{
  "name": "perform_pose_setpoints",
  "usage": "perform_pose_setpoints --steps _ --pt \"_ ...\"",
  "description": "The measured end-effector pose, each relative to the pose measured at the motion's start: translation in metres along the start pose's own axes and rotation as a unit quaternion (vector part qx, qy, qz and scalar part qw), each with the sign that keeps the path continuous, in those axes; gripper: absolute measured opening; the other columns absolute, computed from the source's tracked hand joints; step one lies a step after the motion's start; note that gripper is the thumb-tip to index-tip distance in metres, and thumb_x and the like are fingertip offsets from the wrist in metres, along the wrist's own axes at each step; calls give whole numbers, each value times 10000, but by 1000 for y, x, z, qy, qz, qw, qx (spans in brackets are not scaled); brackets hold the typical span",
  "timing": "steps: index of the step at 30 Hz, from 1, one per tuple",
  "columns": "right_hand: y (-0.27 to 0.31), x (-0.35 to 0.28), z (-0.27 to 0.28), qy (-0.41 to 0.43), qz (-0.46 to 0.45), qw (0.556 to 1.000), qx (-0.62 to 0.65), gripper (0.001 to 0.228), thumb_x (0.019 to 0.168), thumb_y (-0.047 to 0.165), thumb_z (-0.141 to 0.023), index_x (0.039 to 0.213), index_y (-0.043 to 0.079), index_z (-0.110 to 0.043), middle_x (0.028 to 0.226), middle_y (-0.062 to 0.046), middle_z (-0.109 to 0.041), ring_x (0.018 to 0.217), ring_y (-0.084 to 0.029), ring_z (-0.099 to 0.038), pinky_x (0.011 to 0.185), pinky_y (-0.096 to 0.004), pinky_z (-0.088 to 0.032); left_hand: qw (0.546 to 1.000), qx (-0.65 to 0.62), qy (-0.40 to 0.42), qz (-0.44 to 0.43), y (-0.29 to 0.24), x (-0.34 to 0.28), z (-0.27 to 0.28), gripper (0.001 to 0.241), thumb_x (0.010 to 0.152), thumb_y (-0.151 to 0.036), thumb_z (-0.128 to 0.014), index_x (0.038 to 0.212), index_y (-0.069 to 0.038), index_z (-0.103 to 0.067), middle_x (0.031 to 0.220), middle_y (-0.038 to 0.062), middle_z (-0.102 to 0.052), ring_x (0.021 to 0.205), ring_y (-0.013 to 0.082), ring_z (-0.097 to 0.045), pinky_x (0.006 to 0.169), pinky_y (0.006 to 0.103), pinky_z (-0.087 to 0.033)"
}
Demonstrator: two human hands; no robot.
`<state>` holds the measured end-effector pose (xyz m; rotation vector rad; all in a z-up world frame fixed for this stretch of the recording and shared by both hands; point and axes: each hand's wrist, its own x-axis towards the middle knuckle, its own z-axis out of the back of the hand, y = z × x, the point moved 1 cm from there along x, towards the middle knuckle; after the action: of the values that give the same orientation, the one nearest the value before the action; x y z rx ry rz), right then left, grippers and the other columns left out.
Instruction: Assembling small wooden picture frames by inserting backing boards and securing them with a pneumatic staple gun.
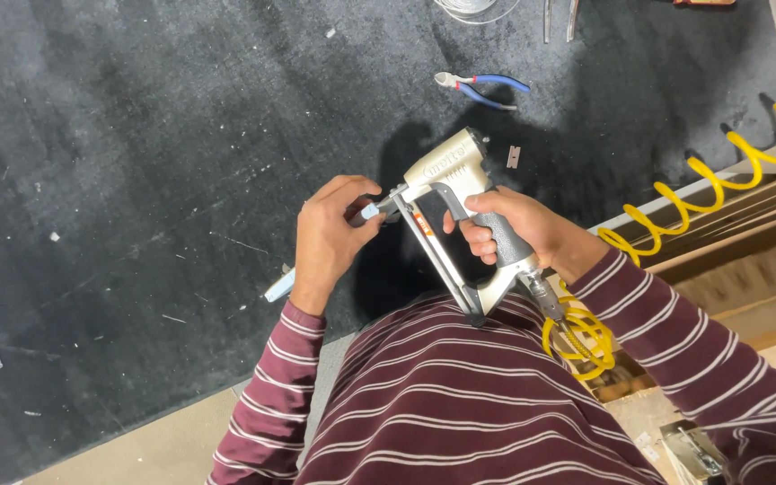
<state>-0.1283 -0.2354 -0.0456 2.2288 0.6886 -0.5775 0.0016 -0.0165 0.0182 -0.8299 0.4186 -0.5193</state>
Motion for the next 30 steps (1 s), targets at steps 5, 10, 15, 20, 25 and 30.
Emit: perform_pose_setpoints --steps 5,10,15,20,25,30 --pt "0 4 5 4 -18 1000 4 253 996 314 -537 873 93 -530 631 -8 -432 548 -143 -495 523 -337 -495 1000 -4 2 14 -1 2 -1 293 759 16 -822 1026 -41 -715 977 125 -711 919 327 -743 769 386 -663" --pt "4 7 5 4 -52 999 4 298 992 341 -525 883 67 -568 627 12 -409 556 -121 -476 551 -314 -485 1000 3 8 18 3 3 -1 311 752 23 -832 1036 -40 -721 996 117 -695 914 335 -743 771 385 -662" --pt "-8 17 22 18 -64 998 -10 334 987 326 -539 987 -3 -595 643 14 -412 568 -119 -475 539 -321 -483 1000 2 8 23 0 3 0 308 750 21 -832 1027 -39 -712 997 115 -695 917 333 -744 774 382 -660" --pt "19 -3 -5 0 -30 999 -40 305 977 295 -575 946 -8 -594 657 -2 -421 573 -134 -487 547 -335 -491 1000 17 4 2 4 0 -4 313 750 14 -837 1023 -47 -696 983 105 -687 922 323 -740 777 385 -664" --pt "10 3 31 -34 -3 999 -7 305 992 304 -584 852 34 -560 673 -28 -447 586 -179 -501 564 -362 -496 999 29 -12 -30 11 -7 -3 326 766 26 -834 1039 -42 -668 977 107 -666 928 314 -728 779 386 -662" --pt "0 16 145 -187 143 956 -174 199 1028 234 -592 968 54 -530 742 -76 -500 632 -187 -571 592 -325 -507 992 108 -2 -62 12 -19 4 294 827 -6 -783 1082 -82 -659 994 79 -678 962 309 -715 788 401 -654"
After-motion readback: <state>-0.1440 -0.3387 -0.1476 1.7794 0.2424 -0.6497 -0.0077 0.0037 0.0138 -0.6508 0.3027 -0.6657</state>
